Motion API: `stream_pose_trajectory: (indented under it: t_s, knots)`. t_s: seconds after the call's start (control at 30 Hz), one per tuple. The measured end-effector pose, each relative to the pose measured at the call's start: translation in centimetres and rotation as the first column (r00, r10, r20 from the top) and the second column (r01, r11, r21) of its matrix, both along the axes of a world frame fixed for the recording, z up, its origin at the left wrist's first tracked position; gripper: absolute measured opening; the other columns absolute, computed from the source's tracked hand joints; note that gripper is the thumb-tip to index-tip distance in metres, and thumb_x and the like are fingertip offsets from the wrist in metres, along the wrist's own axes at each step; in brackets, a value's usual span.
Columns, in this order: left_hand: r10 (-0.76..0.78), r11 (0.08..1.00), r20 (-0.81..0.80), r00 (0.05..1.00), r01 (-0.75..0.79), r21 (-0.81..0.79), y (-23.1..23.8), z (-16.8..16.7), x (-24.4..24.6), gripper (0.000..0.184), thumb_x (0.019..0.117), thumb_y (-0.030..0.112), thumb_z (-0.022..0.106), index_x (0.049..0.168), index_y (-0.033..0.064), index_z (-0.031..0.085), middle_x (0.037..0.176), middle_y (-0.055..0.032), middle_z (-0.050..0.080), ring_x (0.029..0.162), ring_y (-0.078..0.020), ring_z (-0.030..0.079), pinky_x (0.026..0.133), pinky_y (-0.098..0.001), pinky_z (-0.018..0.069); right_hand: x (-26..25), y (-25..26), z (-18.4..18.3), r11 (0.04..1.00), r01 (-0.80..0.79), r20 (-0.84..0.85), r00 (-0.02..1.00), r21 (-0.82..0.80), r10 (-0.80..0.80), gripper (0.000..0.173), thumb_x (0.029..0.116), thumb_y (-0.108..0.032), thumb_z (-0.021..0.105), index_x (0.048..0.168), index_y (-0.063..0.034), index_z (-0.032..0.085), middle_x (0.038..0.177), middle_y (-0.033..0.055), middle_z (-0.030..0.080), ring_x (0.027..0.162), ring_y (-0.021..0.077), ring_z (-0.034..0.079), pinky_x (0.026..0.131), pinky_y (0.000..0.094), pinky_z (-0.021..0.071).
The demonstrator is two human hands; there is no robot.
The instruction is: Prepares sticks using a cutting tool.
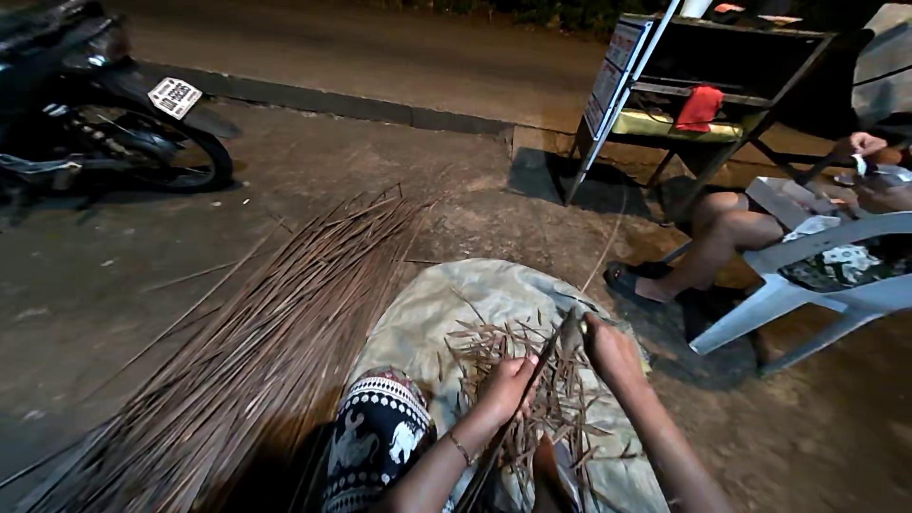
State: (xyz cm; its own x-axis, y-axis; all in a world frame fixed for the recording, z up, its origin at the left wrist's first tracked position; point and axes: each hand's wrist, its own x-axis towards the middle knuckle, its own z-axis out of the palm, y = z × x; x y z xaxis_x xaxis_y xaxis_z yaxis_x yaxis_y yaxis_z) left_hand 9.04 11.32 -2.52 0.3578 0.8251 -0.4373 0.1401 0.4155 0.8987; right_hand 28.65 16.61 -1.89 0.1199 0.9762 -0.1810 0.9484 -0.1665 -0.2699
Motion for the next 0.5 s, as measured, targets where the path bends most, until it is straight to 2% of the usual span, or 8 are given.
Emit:
stream_pose_trajectory:
  t_s: [0.13, 0.2, 0.3, 0.37, 0.43, 0.5]
  knots:
    - [-0.037, 0.999, 0.014, 0.999, 0.037, -0.015, -0.8, -0.5, -0.5, 0.037, 0.1137, 0.028, 0.033, 0.091, 0.0073, 0.054, 0.057, 0.0073, 0.042, 0.044, -0.0019, 0.042, 0.044, -0.0162, 0.0375, 4.1, 0.9, 0.2, 0.974, 0.215, -0.037, 0.976, 0.066, -0.213, 0.036, 0.1071, -0.016, 0.049, 0.137, 0.0007, 0.058, 0.115, 0.0331, 0.067, 0.108, 0.0541, 0.065, 0.088, 0.0682, 0.0494]
    - [-0.004, 1.000, 0.036, 0.999, 0.005, -0.024, -0.9, -0.7, -1.0, 0.037, 0.1137, 0.027, 0.033, 0.090, 0.0073, 0.054, 0.057, 0.0078, 0.041, 0.044, -0.0014, 0.042, 0.045, -0.0160, 0.0388, 5.2, 1.1, 0.9, 0.969, 0.227, -0.060, 0.973, 0.096, -0.222, 0.035, 0.1072, -0.017, 0.051, 0.135, 0.0016, 0.059, 0.113, 0.0334, 0.068, 0.107, 0.0544, 0.065, 0.088, 0.0681, 0.0491]
    - [0.079, 0.997, 0.028, 0.996, -0.078, -0.030, -0.2, -0.1, -1.3, 0.039, 0.1140, 0.027, 0.032, 0.089, 0.0066, 0.054, 0.056, 0.0079, 0.040, 0.044, -0.0013, 0.041, 0.044, -0.0158, 0.0378, 3.4, 0.6, 1.8, 0.990, 0.077, -0.217, 0.975, 0.116, -0.050, 0.028, 0.1037, -0.010, 0.054, 0.126, 0.0042, 0.064, 0.107, 0.0324, 0.068, 0.102, 0.0520, 0.066, 0.087, 0.0683, 0.0489]
    - [0.127, 0.992, 0.019, 0.992, -0.127, -0.017, 0.4, 0.2, -1.3, 0.039, 0.1141, 0.027, 0.031, 0.090, 0.0058, 0.054, 0.056, 0.0077, 0.040, 0.043, -0.0013, 0.040, 0.044, -0.0158, 0.0374, 0.2, -0.1, 2.2, 0.996, -0.073, -0.275, 0.958, 0.050, 0.084, 0.027, 0.1025, -0.008, 0.054, 0.125, 0.0023, 0.065, 0.106, 0.0298, 0.069, 0.100, 0.0489, 0.066, 0.087, 0.0663, 0.0492]
    - [0.172, 0.985, 0.053, 0.984, -0.171, -0.019, 0.8, 0.6, -1.5, 0.039, 0.1142, 0.025, 0.031, 0.090, 0.0048, 0.054, 0.055, 0.0077, 0.040, 0.042, -0.0006, 0.040, 0.044, -0.0151, 0.0373, -3.1, -1.0, 2.5, 0.977, -0.214, -0.274, 0.940, -0.016, 0.202, 0.027, 0.1019, -0.010, 0.054, 0.124, -0.0004, 0.066, 0.104, 0.0266, 0.070, 0.100, 0.0460, 0.067, 0.087, 0.0640, 0.0502]
    - [0.195, 0.981, 0.153, 0.969, -0.191, -0.037, 0.9, 0.5, -1.9, 0.037, 0.1141, 0.020, 0.028, 0.090, 0.0057, 0.052, 0.054, 0.0086, 0.040, 0.042, 0.0007, 0.040, 0.044, -0.0136, 0.0384, -5.3, -1.7, 2.6, 0.950, -0.308, -0.237, 0.929, -0.060, 0.286, 0.027, 0.1032, -0.014, 0.053, 0.124, -0.0023, 0.065, 0.102, 0.0244, 0.070, 0.099, 0.0440, 0.068, 0.086, 0.0615, 0.0511]
